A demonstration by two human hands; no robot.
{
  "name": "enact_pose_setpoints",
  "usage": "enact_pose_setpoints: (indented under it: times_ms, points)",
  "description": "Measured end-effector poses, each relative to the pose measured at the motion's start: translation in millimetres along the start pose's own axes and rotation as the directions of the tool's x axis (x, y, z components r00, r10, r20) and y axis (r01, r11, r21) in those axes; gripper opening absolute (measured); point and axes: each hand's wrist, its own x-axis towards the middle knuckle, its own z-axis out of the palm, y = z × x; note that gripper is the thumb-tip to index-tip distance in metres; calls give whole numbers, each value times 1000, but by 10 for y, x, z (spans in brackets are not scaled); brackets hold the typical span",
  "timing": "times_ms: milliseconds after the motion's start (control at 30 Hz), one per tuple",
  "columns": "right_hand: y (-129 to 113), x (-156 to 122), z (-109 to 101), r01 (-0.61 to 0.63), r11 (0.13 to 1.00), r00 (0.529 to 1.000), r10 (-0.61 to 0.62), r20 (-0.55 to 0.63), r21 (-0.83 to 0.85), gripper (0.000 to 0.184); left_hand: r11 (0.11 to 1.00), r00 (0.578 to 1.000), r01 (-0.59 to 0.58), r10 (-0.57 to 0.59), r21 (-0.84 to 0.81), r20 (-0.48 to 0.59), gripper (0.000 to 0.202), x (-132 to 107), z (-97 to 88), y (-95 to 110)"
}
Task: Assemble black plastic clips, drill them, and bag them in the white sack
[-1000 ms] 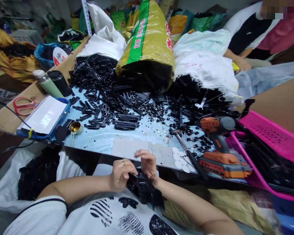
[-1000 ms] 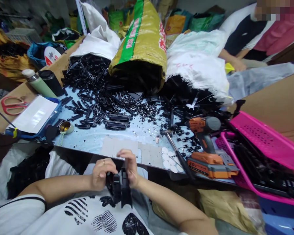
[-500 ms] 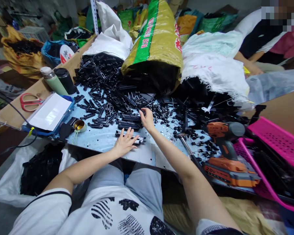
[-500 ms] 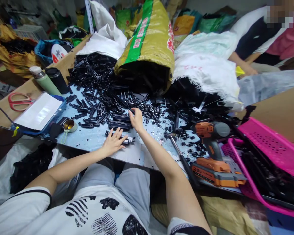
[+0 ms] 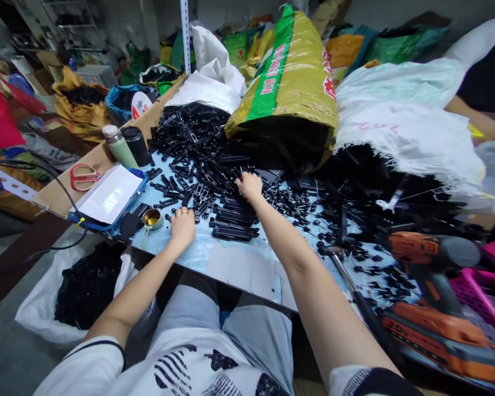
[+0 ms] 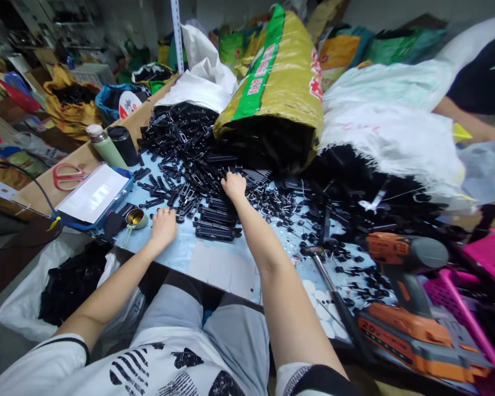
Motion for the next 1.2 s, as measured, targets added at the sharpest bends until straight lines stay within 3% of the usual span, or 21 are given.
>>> enact_pose_setpoints:
  times_ms: [67,100,167,233,300,367,433,500,567,633,667,700,767,833,867,933,1000,1033,1100,1200]
  points:
    - [34,-149,-105,-87,931,993,110,-45,354,30,996,997,71,-74,59,37,31,-20,15,-253]
    - [46,-267,-168,-110,811,988,151,-25,574,32,995,996,68,-71,72,48,30,-31,34,-344]
    - [54,-594,-292,-130,456,990,111,88,880,40,1000,997,-2,0,26,72,24,-65,78,-438]
    - [44,-1018,-381,-190,177,979,-41,200,966,49,986,989,-108,119,-128,86,19,-124,106,-415]
    - [42,-1489,-399,-271,71,947,-160,279,960,53,923,977,-178,206,-342,47,22,-220,106,-292]
    - [96,-1952,-350,-315,68,931,-174,322,947,53,829,979,-172,204,-532,1,29,-342,83,-106]
    - [245,-2363,-280,-304,141,943,-98,319,942,57,743,985,-119,171,-658,16,36,-464,54,89]
    - [473,-2684,-252,-243,330,968,24,249,912,64,681,983,-75,174,-729,61,40,-562,35,249]
    - [697,-2883,-289,-113,620,994,80,81,776,67,642,979,-69,189,-764,70,33,-630,36,357]
    - [807,-2950,-357,69,863,997,-47,-56,501,63,618,981,-78,187,-783,50,21,-679,51,427]
    - [798,-2939,-383,165,916,986,-155,-56,365,58,606,982,-82,185,-791,40,19,-700,60,456]
    - [746,-2906,-397,248,930,967,-253,-16,271,53,592,982,-88,184,-801,29,19,-720,67,484]
    - [542,-2803,-382,317,914,933,-348,89,252,46,550,982,-97,188,-830,9,25,-757,72,546]
    - [284,-2704,-336,223,882,953,-287,96,416,45,481,979,-90,203,-872,12,32,-787,57,614]
    - [163,-2671,-316,133,831,972,-216,94,540,47,445,977,-81,211,-892,16,34,-798,40,648]
    - [-16,-2639,-308,-54,633,985,-92,145,772,53,400,978,-87,207,-912,-3,37,-813,-10,713]
    - [-85,-2631,-356,-159,436,974,-78,213,886,56,423,981,-138,184,-896,-64,38,-832,-72,764]
    - [-78,-2624,-400,-166,397,969,-103,224,903,57,451,979,-170,178,-876,-98,37,-849,-102,782]
    - [-15,-2599,-508,-102,438,965,-173,195,893,56,504,970,-228,192,-833,-150,36,-902,-144,810]
    - [56,-2588,-638,55,585,963,-244,111,809,53,558,956,-292,197,-777,-217,35,-974,-160,845]
